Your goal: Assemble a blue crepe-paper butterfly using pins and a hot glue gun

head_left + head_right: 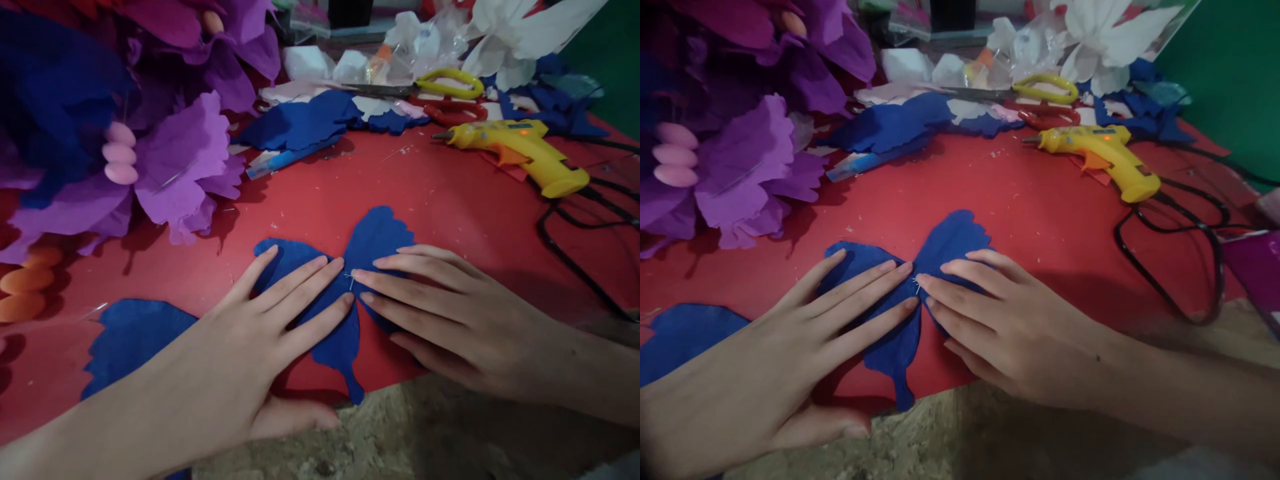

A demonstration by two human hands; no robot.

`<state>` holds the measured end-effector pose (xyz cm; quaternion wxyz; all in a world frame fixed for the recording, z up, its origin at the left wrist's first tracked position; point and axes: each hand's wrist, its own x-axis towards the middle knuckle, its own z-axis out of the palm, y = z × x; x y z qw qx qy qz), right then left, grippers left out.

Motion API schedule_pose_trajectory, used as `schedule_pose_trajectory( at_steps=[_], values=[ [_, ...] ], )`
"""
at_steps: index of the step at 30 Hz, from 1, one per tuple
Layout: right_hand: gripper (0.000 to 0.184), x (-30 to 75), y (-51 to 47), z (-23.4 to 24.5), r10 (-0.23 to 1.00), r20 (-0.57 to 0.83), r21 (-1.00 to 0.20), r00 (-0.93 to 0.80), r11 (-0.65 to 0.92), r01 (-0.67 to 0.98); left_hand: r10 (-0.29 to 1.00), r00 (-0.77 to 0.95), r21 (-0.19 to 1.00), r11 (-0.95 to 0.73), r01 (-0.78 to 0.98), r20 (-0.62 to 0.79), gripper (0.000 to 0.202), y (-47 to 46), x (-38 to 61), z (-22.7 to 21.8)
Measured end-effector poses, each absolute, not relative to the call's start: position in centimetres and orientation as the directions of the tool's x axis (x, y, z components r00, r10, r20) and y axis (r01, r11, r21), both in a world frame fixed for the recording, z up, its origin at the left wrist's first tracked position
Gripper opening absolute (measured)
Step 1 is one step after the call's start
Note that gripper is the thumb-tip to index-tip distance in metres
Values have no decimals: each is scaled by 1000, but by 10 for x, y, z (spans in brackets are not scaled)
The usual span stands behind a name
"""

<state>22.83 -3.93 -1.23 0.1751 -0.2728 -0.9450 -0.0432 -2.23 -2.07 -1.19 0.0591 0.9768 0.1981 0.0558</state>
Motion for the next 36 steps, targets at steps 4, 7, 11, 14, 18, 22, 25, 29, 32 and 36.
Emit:
schedule_pose_trajectory(
  at_steps=[4, 7, 11, 14, 18, 22, 25, 29, 32, 36],
  values=[
    [28, 229, -37, -13, 505, 346, -36, -790, 849, 527, 393, 915, 127, -916, 381, 91, 73, -21, -21, -12],
    [28, 229, -37, -13, 502, 342, -31, -794, 851, 525, 396, 913, 129, -914, 383, 93, 73, -21, -22, -12],
    [28, 227, -38, -11, 512, 321, -32, -797, 847, 531, 399, 912, 137, -913, 385, 93, 73, -21, -23, -12],
    [26, 228, -38, -12, 513, 329, -45, -792, 847, 530, 397, 912, 147, -913, 382, 98, 73, -20, -22, -12],
    [22, 232, -39, -14, 522, 354, -85, -776, 844, 530, 400, 911, 148, -911, 384, 98, 73, -20, -22, -12],
    [31, 232, -40, -18, 552, 387, -86, -739, 819, 567, 400, 911, 154, -911, 383, 99, 72, -21, -22, -12],
    [35, 230, -41, -22, 586, 373, -77, -719, 792, 606, 408, 909, 157, -906, 393, 84, 71, -21, -22, -10],
    [34, 229, -40, -23, 593, 356, -76, -722, 789, 610, 416, 906, 157, -902, 401, 75, 71, -21, -23, -10],
    [28, 231, -39, -19, 556, 359, -51, -750, 814, 579, 405, 911, 147, -909, 390, 85, 72, -21, -23, -11],
    [23, 231, -39, -15, 534, 357, -33, -766, 827, 561, 387, 917, 119, -919, 376, 97, 73, -20, -22, -11]
  ],
)
